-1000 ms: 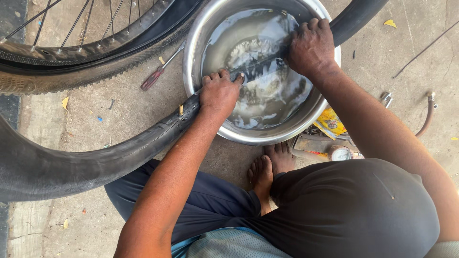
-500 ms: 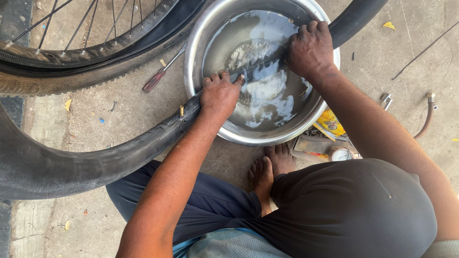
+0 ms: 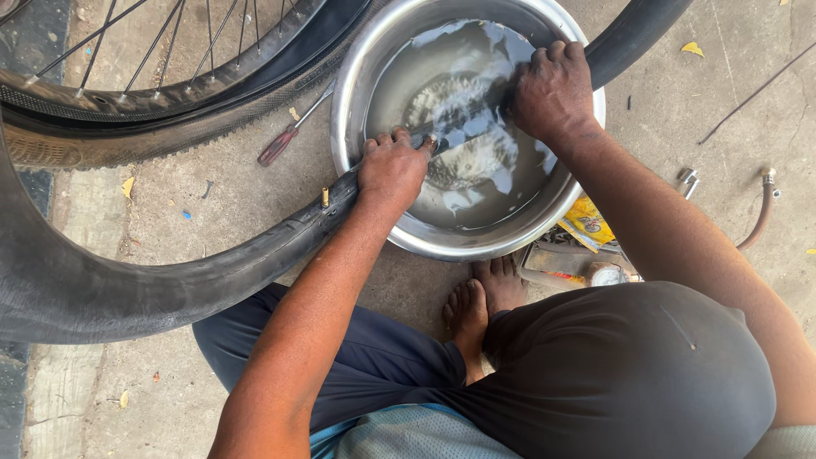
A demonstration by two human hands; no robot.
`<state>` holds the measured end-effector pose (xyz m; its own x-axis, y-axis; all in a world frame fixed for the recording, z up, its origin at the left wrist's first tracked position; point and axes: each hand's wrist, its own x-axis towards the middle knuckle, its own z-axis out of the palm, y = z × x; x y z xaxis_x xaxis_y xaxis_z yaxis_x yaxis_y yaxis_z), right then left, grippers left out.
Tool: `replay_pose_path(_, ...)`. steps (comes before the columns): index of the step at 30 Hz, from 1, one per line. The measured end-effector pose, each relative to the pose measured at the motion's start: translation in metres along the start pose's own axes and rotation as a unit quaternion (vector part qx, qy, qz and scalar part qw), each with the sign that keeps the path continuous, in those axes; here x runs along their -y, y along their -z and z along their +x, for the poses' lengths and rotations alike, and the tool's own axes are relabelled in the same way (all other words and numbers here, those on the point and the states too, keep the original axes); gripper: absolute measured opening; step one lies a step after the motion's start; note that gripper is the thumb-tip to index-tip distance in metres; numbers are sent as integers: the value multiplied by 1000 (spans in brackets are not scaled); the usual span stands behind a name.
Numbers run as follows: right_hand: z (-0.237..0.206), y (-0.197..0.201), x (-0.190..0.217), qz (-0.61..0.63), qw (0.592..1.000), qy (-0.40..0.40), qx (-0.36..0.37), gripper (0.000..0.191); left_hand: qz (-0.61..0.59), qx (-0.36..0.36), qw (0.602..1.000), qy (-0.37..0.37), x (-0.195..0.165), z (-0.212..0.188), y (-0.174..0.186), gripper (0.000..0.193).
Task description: The person sits on the ground at a bicycle repair spot and submerges a removed bicycle inner tube in a water basin, rotating and sliding the tube through the water section by section to locate air bubbles from a puncture. They periodically lift the tube out and reposition it near the bicycle wheel before continuing the check.
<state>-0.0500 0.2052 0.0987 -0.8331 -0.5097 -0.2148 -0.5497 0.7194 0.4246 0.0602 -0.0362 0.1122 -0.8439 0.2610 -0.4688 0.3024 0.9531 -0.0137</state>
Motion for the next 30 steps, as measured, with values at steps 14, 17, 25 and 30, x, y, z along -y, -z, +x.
replay_pose_path(14, -1, 1, 2, -14, 1000, 1, 18, 51, -7, -20, 1000, -3, 1, -1, -3, 55)
replay_pose_path(17, 0, 4, 2, -19, 1000, 1, 17, 52, -12, -19, 1000, -4, 2, -2, -3, 54)
replay_pose_path(25, 1, 3, 3, -2, 1000, -1, 17, 54, -15, -12, 1000, 3, 2, -1, 0, 55)
replay_pose_path(30, 1, 0, 4, 24, 1000, -7, 11, 53, -19, -17, 1000, 9, 4, 0, -3, 57)
